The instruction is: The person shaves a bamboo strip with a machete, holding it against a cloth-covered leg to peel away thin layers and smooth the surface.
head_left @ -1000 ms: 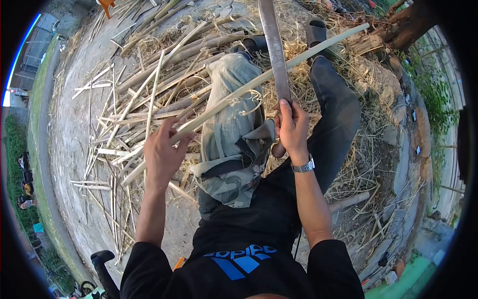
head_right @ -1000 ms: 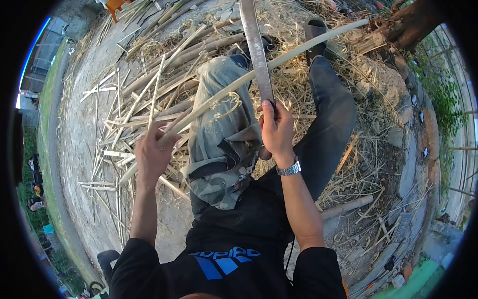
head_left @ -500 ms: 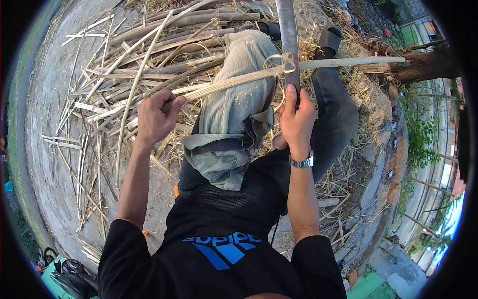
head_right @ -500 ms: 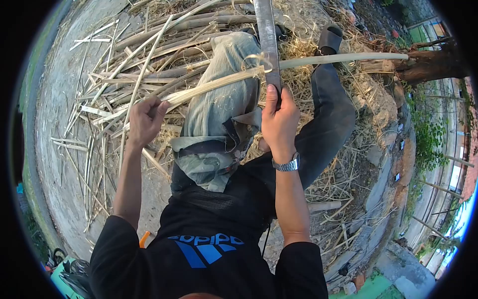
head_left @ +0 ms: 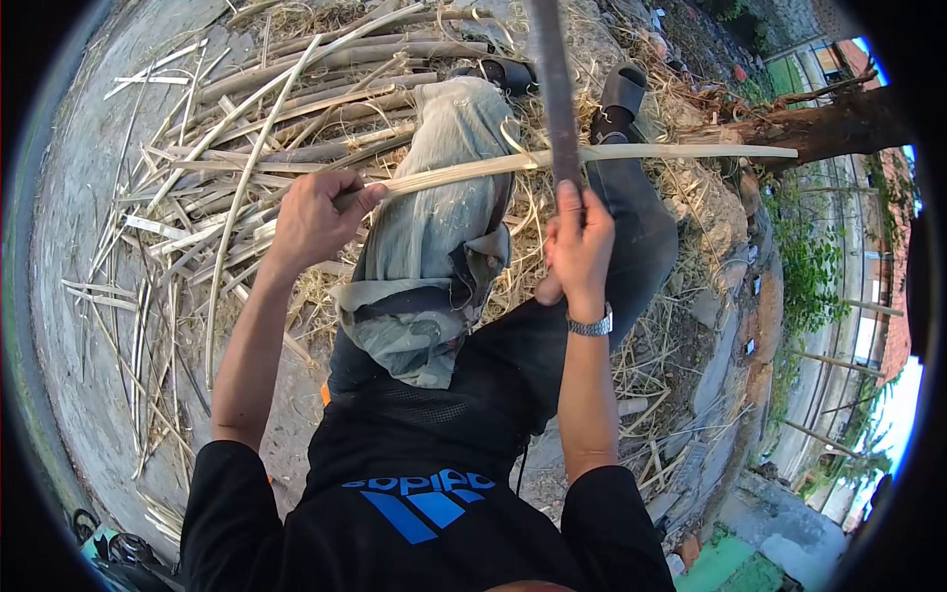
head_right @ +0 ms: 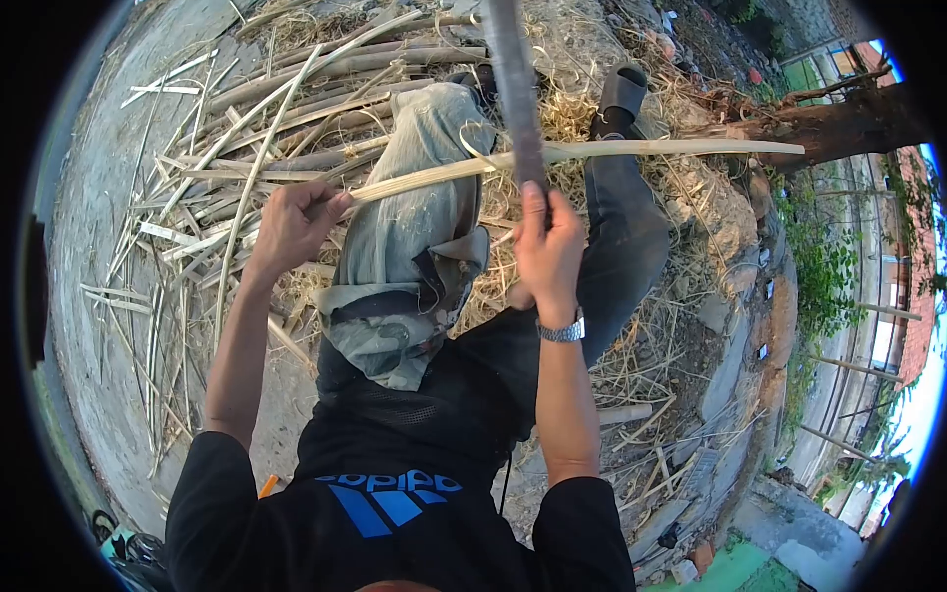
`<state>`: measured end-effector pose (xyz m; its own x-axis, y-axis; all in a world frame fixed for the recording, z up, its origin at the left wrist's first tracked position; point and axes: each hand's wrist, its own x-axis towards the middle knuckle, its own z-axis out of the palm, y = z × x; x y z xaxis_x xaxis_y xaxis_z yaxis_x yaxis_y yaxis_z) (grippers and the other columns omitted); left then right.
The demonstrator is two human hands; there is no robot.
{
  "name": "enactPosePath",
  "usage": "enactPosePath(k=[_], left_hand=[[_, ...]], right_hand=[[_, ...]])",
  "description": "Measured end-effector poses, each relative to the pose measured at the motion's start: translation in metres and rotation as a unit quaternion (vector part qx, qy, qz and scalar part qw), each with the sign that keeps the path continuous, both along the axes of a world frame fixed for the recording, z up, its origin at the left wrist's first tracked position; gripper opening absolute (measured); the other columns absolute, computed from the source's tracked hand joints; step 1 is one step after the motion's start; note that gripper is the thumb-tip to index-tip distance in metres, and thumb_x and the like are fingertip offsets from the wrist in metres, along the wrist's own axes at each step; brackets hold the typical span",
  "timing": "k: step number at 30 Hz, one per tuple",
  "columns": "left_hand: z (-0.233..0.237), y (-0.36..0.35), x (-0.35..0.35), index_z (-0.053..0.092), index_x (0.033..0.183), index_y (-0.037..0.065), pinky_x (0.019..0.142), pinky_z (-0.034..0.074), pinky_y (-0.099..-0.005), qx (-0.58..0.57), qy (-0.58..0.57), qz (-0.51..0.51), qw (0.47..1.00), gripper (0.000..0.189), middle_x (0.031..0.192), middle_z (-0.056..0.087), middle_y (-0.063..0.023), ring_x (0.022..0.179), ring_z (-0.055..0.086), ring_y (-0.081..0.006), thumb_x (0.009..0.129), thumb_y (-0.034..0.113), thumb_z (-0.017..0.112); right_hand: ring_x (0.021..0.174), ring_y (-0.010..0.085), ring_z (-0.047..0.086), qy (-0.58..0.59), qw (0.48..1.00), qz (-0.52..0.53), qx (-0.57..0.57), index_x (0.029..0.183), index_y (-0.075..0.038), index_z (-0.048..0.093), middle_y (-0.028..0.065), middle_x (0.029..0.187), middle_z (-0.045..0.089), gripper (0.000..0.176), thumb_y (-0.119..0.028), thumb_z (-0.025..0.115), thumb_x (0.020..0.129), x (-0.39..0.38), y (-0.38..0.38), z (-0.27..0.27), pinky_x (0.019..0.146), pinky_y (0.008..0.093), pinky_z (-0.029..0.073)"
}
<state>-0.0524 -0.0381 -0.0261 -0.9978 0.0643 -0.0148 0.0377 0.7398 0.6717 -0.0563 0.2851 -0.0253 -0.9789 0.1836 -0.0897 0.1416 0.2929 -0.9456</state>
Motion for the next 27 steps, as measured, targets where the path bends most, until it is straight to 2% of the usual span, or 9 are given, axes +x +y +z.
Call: enactPosePath(k=[2,4,7,8,10,14,18,20,27], left_hand=[[-0.003,0.0,0.001,0.07,0.077,0.002,0.055,0.042,-0.0407,0.032,-0.012,0.022,0.999,0.049,0.054,0.054,-0.008,0.05,0.049,-0.0215,0.096,0.047,0.073],[0.005,0.02,0.002,0.07,0.078,0.001,0.056,0.043,-0.0411,0.033,-0.028,0.023,0.999,0.048,0.055,0.055,-0.0091,0.05,0.05,-0.0227,0.097,0.046,0.073],[0.008,0.036,-0.004,0.072,0.082,0.0,0.056,0.042,-0.0409,-0.023,0.032,0.026,0.999,0.047,0.057,0.056,-0.0117,0.052,0.051,-0.0248,0.097,0.045,0.073],[0.01,0.037,-0.003,0.072,0.082,0.0,0.056,0.042,-0.0409,-0.026,0.034,0.019,0.999,0.047,0.057,0.056,-0.0117,0.052,0.051,-0.0248,0.097,0.045,0.073],[0.014,0.031,-0.002,0.072,0.083,-0.001,0.056,0.041,-0.0416,0.043,-0.046,-0.001,0.998,0.047,0.058,0.056,-0.0128,0.053,0.051,-0.0256,0.097,0.044,0.072],[0.008,0.029,-0.001,0.073,0.085,-0.001,0.056,0.042,-0.0419,0.069,-0.045,0.005,0.997,0.047,0.057,0.056,-0.0126,0.052,0.051,-0.0256,0.097,0.045,0.072],[0.006,0.049,-0.005,0.075,0.087,0.0,0.056,0.043,-0.042,0.055,0.012,0.001,0.998,0.048,0.057,0.056,-0.0121,0.051,0.052,-0.025,0.097,0.046,0.072],[0.014,0.044,-0.007,0.076,0.089,0.0,0.057,0.044,-0.0421,0.042,-0.035,0.026,0.998,0.049,0.057,0.057,-0.0121,0.052,0.053,-0.0242,0.097,0.047,0.072],[0.013,0.059,-0.006,0.071,0.086,-0.003,0.055,0.038,-0.0368,0.069,-0.025,0.002,0.997,0.047,0.057,0.049,-0.0072,0.055,0.042,-0.0137,0.1,0.041,0.069]], right_hand=[[0.043,0.0095,0.051,0.046,0.994,-0.096,0.022,0.083,-0.004,0.056,0.0003,0.057,0.054,0.044,-0.038,0.056,0.11,-0.017,0.02,0.001,0.039,0.0268,0.037],[0.044,0.0102,0.051,0.015,0.987,-0.135,-0.09,0.082,-0.004,0.055,0.0013,0.058,0.053,0.045,-0.038,0.054,0.11,-0.02,0.013,0.004,0.042,0.0282,0.039],[0.046,0.0089,0.051,0.151,0.977,0.026,0.149,0.088,-0.005,0.059,0.0006,0.06,0.055,0.04,-0.038,0.054,0.11,0.006,-0.024,-0.037,0.046,0.0284,0.042],[0.045,0.008,0.05,0.01,0.999,0.032,-0.041,0.093,-0.005,0.061,0.0006,0.061,0.056,0.038,-0.039,0.056,0.109,0.016,-0.029,-0.013,0.044,0.0268,0.04],[0.044,0.007,0.049,-0.048,0.988,0.021,-0.148,0.097,-0.005,0.06,0.0006,0.062,0.056,0.038,-0.041,0.056,0.109,0.019,-0.021,-0.009,0.04,0.0249,0.037],[0.043,0.0067,0.049,0.039,0.989,-0.119,-0.076,0.094,-0.005,0.054,-0.0004,0.061,0.052,0.039,-0.04,0.051,0.111,-0.002,0.018,-0.001,0.036,0.023,0.037],[0.042,0.0106,0.051,0.094,0.993,0.026,0.073,0.089,-0.005,0.057,0.0006,0.057,0.054,0.041,-0.04,0.054,0.11,0.014,-0.025,-0.043,0.039,0.0284,0.039],[0.043,0.0083,0.05,-0.086,0.981,0.034,-0.171,0.09,-0.005,0.06,-0.0015,0.058,0.054,0.039,-0.038,0.057,0.109,0.029,-0.044,-0.01,0.04,0.0254,0.037],[0.042,0.0061,0.047,0.022,0.994,-0.061,-0.087,0.093,-0.007,0.055,-0.0011,0.061,0.052,0.04,-0.043,0.053,0.11,0.004,-0.014,-0.006,0.037,0.0227,0.037]])
